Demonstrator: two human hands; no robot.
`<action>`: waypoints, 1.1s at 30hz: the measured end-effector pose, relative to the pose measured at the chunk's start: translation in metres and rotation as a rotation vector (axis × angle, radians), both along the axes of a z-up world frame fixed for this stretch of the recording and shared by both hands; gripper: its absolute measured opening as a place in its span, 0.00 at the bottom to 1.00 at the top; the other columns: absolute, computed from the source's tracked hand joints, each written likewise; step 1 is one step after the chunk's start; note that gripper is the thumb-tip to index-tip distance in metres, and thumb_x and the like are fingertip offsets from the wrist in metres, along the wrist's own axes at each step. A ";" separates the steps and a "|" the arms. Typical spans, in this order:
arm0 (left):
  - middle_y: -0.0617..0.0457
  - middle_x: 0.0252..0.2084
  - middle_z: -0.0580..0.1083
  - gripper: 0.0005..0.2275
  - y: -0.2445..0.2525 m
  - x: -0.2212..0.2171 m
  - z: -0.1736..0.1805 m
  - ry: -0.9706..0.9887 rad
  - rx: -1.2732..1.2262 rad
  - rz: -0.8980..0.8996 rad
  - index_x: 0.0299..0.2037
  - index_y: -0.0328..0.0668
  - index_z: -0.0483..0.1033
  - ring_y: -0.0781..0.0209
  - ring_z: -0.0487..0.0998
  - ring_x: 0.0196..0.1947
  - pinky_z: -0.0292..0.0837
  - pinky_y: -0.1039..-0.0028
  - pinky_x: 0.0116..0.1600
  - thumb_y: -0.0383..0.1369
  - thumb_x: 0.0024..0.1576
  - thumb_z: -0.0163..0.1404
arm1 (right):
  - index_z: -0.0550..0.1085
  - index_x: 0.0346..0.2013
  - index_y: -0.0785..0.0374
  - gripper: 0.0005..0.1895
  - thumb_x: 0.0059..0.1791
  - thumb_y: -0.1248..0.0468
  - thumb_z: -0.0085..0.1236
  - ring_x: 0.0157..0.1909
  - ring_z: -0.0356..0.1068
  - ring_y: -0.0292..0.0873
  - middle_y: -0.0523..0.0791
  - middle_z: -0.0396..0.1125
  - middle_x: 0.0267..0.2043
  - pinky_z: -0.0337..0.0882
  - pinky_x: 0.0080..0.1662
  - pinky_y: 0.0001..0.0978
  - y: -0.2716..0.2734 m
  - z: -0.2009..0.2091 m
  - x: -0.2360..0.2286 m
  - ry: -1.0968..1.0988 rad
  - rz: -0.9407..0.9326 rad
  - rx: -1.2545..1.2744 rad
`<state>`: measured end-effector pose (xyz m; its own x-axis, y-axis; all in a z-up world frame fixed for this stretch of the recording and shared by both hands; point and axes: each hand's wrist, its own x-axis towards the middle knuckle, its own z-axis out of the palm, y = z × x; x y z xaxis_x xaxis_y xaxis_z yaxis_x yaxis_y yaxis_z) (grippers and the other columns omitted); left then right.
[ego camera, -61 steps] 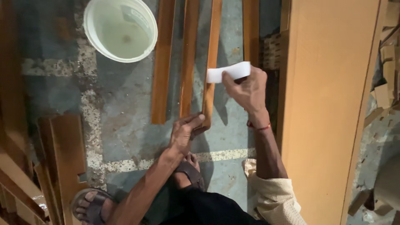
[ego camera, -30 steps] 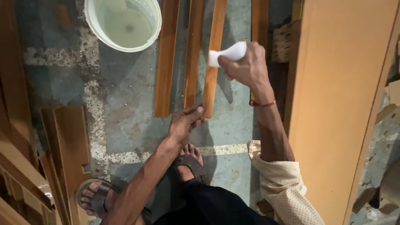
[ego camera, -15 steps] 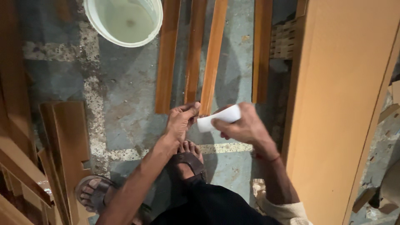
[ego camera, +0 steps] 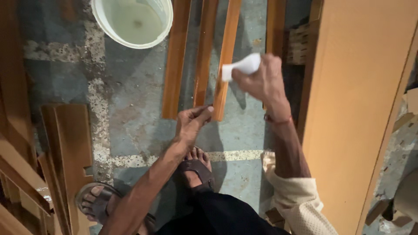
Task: The person wipes a long wooden strip with a white cloth, repeatedly dipping the cloth into a bucket of water. They then inspect the strip by hand, rubbing its surface.
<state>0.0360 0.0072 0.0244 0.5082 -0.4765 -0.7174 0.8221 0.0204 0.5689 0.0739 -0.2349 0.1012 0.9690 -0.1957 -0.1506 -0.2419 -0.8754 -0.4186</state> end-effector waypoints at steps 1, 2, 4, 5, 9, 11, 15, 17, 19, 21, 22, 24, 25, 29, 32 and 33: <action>0.60 0.27 0.74 0.10 0.000 -0.003 -0.004 -0.009 -0.024 0.011 0.42 0.34 0.86 0.73 0.69 0.28 0.64 0.81 0.36 0.34 0.58 0.58 | 0.79 0.35 0.71 0.14 0.45 0.62 0.69 0.25 0.76 0.39 0.51 0.75 0.27 0.76 0.24 0.28 0.005 -0.001 -0.013 0.084 -0.050 0.078; 0.61 0.27 0.73 0.10 0.000 -0.006 -0.008 -0.011 -0.035 0.015 0.41 0.33 0.85 0.74 0.68 0.28 0.64 0.81 0.35 0.34 0.59 0.58 | 0.79 0.37 0.71 0.14 0.44 0.62 0.68 0.25 0.76 0.38 0.50 0.75 0.27 0.77 0.23 0.27 0.013 0.000 -0.028 0.166 -0.102 0.156; 0.61 0.27 0.73 0.10 0.000 -0.011 -0.015 -0.017 -0.060 0.022 0.39 0.30 0.84 0.74 0.68 0.28 0.62 0.80 0.34 0.33 0.60 0.58 | 0.81 0.38 0.71 0.14 0.46 0.61 0.70 0.21 0.75 0.41 0.52 0.76 0.25 0.73 0.21 0.31 0.037 0.005 -0.056 0.048 0.114 0.033; 0.61 0.27 0.73 0.10 0.000 -0.013 -0.018 -0.014 -0.073 0.038 0.39 0.29 0.84 0.74 0.67 0.28 0.62 0.80 0.34 0.33 0.60 0.58 | 0.81 0.37 0.71 0.15 0.45 0.60 0.70 0.23 0.76 0.40 0.52 0.76 0.26 0.75 0.24 0.30 0.048 0.011 -0.069 0.056 0.113 0.132; 0.61 0.27 0.74 0.10 0.001 -0.013 -0.020 0.023 -0.033 0.054 0.42 0.32 0.84 0.74 0.67 0.26 0.63 0.81 0.34 0.33 0.59 0.58 | 0.83 0.38 0.67 0.14 0.40 0.64 0.68 0.25 0.78 0.40 0.52 0.78 0.27 0.79 0.29 0.28 0.074 0.044 -0.087 0.301 -0.041 0.338; 0.61 0.26 0.74 0.11 0.004 -0.014 -0.015 0.042 0.000 0.034 0.45 0.35 0.85 0.74 0.66 0.26 0.64 0.81 0.34 0.33 0.58 0.58 | 0.81 0.42 0.68 0.15 0.44 0.63 0.64 0.26 0.80 0.39 0.50 0.78 0.30 0.78 0.26 0.28 0.061 0.061 -0.078 0.288 -0.216 0.391; 0.62 0.28 0.75 0.13 0.000 -0.004 -0.004 0.054 0.010 -0.007 0.49 0.37 0.84 0.74 0.68 0.27 0.70 0.83 0.39 0.35 0.57 0.58 | 0.80 0.43 0.70 0.14 0.49 0.62 0.65 0.28 0.79 0.38 0.51 0.78 0.32 0.80 0.29 0.27 0.018 0.059 -0.031 0.015 -0.351 0.348; 0.61 0.29 0.76 0.14 0.001 -0.008 -0.002 0.062 0.030 -0.022 0.50 0.38 0.84 0.74 0.70 0.28 0.71 0.84 0.39 0.36 0.57 0.59 | 0.81 0.41 0.72 0.13 0.50 0.62 0.67 0.29 0.79 0.39 0.52 0.78 0.30 0.80 0.30 0.28 0.003 0.033 -0.009 -0.049 -0.263 0.264; 0.61 0.30 0.76 0.14 0.002 -0.009 -0.005 0.022 0.031 -0.024 0.49 0.38 0.84 0.74 0.71 0.29 0.69 0.83 0.37 0.36 0.56 0.59 | 0.81 0.39 0.72 0.14 0.49 0.61 0.68 0.29 0.80 0.38 0.52 0.78 0.30 0.81 0.30 0.28 -0.006 0.004 0.003 -0.056 -0.184 0.170; 0.60 0.29 0.77 0.14 0.002 -0.010 -0.012 0.034 0.042 -0.030 0.48 0.38 0.84 0.73 0.70 0.28 0.66 0.81 0.35 0.36 0.56 0.59 | 0.79 0.41 0.74 0.14 0.52 0.63 0.67 0.30 0.80 0.39 0.53 0.77 0.32 0.80 0.28 0.27 -0.008 -0.013 -0.006 -0.251 0.061 0.165; 0.60 0.29 0.77 0.13 0.002 -0.012 -0.016 0.041 0.046 -0.033 0.48 0.38 0.84 0.72 0.69 0.27 0.65 0.80 0.34 0.35 0.55 0.60 | 0.77 0.43 0.74 0.14 0.53 0.63 0.66 0.30 0.79 0.40 0.53 0.77 0.32 0.80 0.28 0.27 -0.009 -0.018 -0.011 -0.346 0.186 0.161; 0.59 0.28 0.74 0.12 0.003 -0.016 -0.024 -0.050 0.008 -0.022 0.42 0.31 0.84 0.72 0.68 0.27 0.64 0.80 0.34 0.35 0.59 0.59 | 0.78 0.42 0.73 0.14 0.51 0.62 0.67 0.30 0.79 0.40 0.54 0.76 0.32 0.78 0.27 0.27 0.001 -0.015 -0.040 -0.184 0.103 0.139; 0.58 0.27 0.73 0.13 0.004 -0.019 -0.027 -0.095 -0.012 -0.018 0.39 0.27 0.84 0.71 0.68 0.28 0.63 0.79 0.34 0.35 0.61 0.59 | 0.79 0.41 0.72 0.15 0.49 0.61 0.67 0.29 0.79 0.41 0.54 0.76 0.32 0.77 0.27 0.27 0.012 -0.008 -0.058 -0.102 0.060 0.127; 0.60 0.28 0.74 0.12 0.002 -0.025 -0.031 -0.033 -0.051 0.029 0.43 0.29 0.84 0.74 0.68 0.28 0.65 0.82 0.35 0.34 0.61 0.58 | 0.82 0.36 0.70 0.13 0.44 0.62 0.65 0.21 0.78 0.41 0.51 0.77 0.22 0.76 0.22 0.31 0.055 0.032 -0.101 0.402 -0.257 0.306; 0.61 0.28 0.75 0.13 -0.001 -0.024 -0.029 0.039 -0.056 0.068 0.48 0.33 0.84 0.74 0.68 0.27 0.64 0.83 0.34 0.34 0.58 0.58 | 0.80 0.39 0.71 0.14 0.43 0.64 0.66 0.22 0.79 0.41 0.51 0.77 0.24 0.80 0.24 0.29 0.064 0.062 -0.102 0.492 -0.327 0.496; 0.61 0.28 0.74 0.13 -0.001 -0.023 -0.028 0.040 -0.046 0.059 0.48 0.34 0.84 0.74 0.67 0.26 0.64 0.83 0.34 0.34 0.58 0.58 | 0.80 0.40 0.72 0.14 0.45 0.64 0.65 0.22 0.78 0.40 0.51 0.77 0.25 0.80 0.24 0.29 0.059 0.070 -0.097 0.374 -0.322 0.484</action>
